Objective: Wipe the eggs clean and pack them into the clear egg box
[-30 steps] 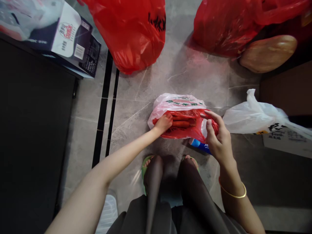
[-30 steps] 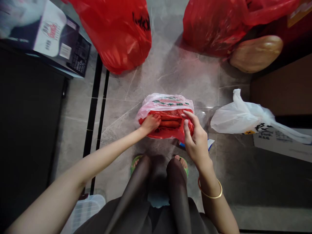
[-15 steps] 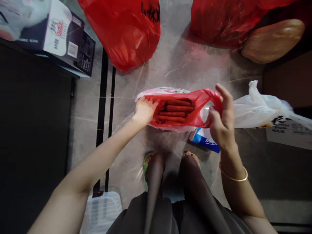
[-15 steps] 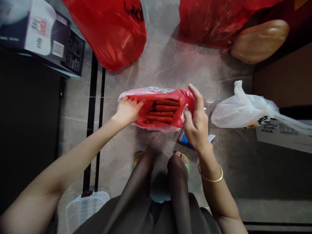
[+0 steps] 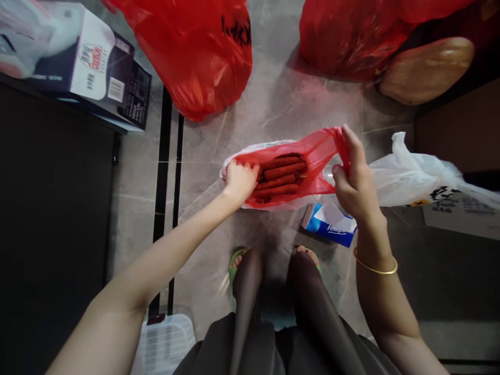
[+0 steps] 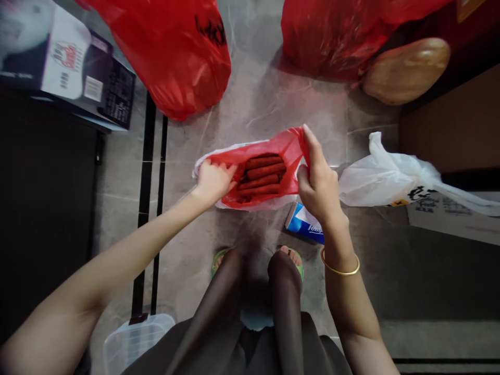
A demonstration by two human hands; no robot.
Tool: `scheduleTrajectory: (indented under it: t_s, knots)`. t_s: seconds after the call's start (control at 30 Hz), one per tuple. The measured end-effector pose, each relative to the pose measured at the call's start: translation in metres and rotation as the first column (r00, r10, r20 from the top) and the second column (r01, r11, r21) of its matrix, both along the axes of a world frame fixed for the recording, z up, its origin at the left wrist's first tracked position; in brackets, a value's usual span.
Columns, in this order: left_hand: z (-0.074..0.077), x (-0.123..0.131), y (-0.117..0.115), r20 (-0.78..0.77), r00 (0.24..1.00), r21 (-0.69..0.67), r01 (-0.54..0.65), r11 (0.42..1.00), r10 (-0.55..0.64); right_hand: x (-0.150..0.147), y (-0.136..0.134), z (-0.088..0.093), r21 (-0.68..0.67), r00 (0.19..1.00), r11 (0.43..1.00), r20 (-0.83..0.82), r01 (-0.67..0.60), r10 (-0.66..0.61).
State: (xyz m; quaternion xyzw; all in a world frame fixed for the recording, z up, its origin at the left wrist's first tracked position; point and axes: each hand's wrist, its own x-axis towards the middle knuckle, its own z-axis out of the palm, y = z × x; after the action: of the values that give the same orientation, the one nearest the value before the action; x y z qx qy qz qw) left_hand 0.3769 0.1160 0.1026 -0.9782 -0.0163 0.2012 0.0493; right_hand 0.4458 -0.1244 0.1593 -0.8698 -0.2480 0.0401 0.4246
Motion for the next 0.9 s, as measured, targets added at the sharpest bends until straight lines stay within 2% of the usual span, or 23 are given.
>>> scheduleTrajectory:
  t_s: [0.1,0.2,0.3,0.37,0.43,0.5,0.57,0.63,0.73,0.8,0.9]
  knots:
    - [-0.013,-0.014,-0.005,0.065,0.974,-0.066,0.222,0.973,-0.218,-0.004,-0.007,-0.008,-0.086,0.998,0.995,0.011,0.058,-0.057]
    - [-0.034,-0.025,-0.009,0.084,0.933,-0.208,0.359,0.910,-0.349,-0.020,-0.008,0.003,-0.215,0.990,0.966,0.038,0.143,-0.138]
    - [-0.056,-0.030,-0.018,0.067,0.952,-0.249,0.306,0.919,-0.299,-0.037,-0.002,0.028,-0.278,0.965,0.931,0.175,0.237,-0.194]
    - [-0.066,-0.030,-0.025,0.058,0.972,-0.224,0.234,0.946,-0.227,-0.045,0.008,0.039,-0.213,0.940,0.939,0.267,0.271,-0.211]
    - [-0.072,-0.029,-0.031,0.062,0.984,-0.194,0.176,0.965,-0.166,-0.049,0.021,0.037,-0.122,0.955,0.978,0.266,0.169,-0.131]
    - [-0.075,-0.028,-0.035,0.078,0.988,-0.175,0.143,0.974,-0.131,-0.050,0.034,0.018,-0.101,0.982,0.991,0.159,-0.086,0.102]
    - [-0.074,-0.029,-0.036,0.090,0.989,-0.167,0.130,0.977,-0.117,-0.051,0.045,-0.012,-0.191,0.939,0.921,-0.008,-0.339,0.344]
    - [-0.069,-0.031,-0.034,0.105,0.987,-0.166,0.136,0.977,-0.120,-0.051,0.050,-0.044,-0.379,0.935,0.857,-0.090,-0.350,0.342]
    - [-0.059,-0.035,-0.031,0.166,0.969,-0.188,0.212,0.959,-0.182,-0.051,0.048,-0.080,-0.492,0.949,0.813,-0.125,-0.311,0.288]
    - [-0.052,-0.038,-0.028,0.252,0.930,-0.203,0.322,0.925,-0.268,-0.048,0.042,-0.094,-0.519,0.950,0.796,-0.152,-0.312,0.274]
    - [-0.046,-0.041,-0.018,0.417,0.819,-0.189,0.503,0.844,-0.394,-0.041,0.030,-0.105,-0.593,0.957,0.751,-0.178,-0.291,0.230]
